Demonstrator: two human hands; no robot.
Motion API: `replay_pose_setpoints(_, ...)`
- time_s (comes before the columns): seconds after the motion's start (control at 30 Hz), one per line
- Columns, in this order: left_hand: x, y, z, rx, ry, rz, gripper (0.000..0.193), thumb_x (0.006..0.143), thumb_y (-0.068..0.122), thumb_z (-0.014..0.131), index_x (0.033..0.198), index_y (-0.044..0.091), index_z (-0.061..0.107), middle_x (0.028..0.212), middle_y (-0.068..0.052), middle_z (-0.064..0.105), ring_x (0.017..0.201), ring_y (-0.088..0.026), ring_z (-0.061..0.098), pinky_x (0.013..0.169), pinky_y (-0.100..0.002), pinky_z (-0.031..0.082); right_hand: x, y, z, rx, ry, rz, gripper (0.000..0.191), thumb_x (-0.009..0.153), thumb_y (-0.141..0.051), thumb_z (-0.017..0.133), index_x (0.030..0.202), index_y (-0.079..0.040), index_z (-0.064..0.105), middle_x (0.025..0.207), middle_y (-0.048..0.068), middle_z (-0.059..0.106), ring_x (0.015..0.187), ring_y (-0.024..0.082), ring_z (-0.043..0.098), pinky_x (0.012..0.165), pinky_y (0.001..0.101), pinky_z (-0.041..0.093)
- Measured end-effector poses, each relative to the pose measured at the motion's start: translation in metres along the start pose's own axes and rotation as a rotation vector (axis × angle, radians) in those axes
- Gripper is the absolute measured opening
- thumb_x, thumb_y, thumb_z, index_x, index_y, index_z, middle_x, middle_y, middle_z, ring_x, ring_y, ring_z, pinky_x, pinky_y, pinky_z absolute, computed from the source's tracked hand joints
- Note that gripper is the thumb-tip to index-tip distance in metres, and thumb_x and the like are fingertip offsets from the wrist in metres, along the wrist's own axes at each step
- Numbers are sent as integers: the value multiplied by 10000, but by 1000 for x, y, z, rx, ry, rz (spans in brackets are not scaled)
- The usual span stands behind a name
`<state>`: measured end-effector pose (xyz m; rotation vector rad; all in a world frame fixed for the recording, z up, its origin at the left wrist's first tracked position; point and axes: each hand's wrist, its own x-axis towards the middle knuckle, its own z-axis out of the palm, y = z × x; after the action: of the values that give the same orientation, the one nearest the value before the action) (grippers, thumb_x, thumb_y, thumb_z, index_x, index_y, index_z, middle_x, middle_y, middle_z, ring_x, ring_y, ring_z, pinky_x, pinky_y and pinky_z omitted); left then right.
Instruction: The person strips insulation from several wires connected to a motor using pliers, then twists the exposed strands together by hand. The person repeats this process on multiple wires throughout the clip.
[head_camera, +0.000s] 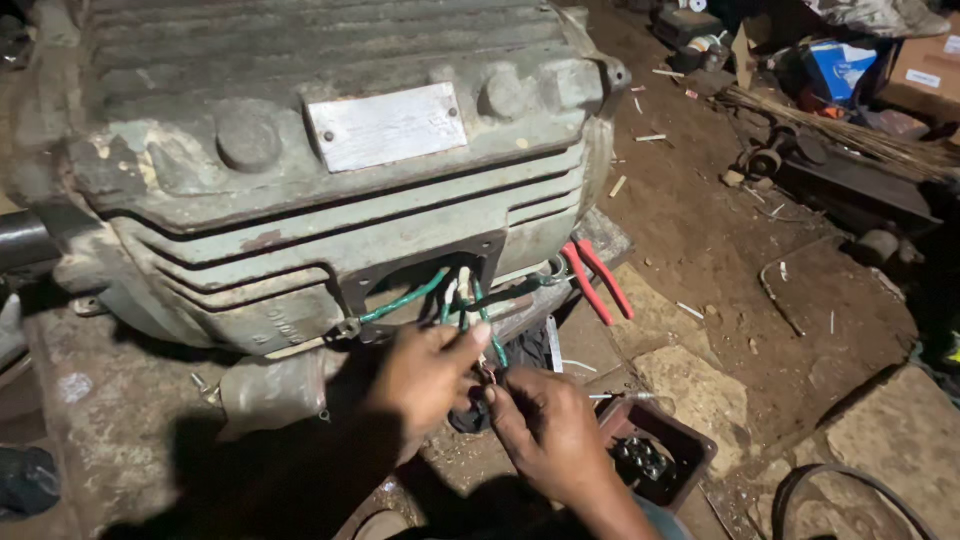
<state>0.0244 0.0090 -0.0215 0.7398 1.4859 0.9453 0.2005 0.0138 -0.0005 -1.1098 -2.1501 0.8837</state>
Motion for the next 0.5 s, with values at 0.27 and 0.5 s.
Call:
replay_pose_setpoints(0.27, 10, -12, -1, -425, -57, 49, 190, 916, 189, 696, 976, 8, 692, 759, -112, 722, 554, -201, 662, 498, -320, 535, 0, 2, 2, 21, 12, -112, 207, 905, -178, 674, 808, -3, 622, 691, 198, 602, 648, 400, 606, 586, 436, 489)
replay_pose_setpoints(0.5, 13, -16, 0, -367, -18, 105, 196, 940, 187, 679, 968, -6, 698, 756, -120, 719, 565, -209, 653, 505, -318, 529, 3, -1, 0, 33, -5, -150, 205, 897, -173, 674, 819, 5, 610, 716, 207, 607, 671, 405, 621, 606, 447, 491)
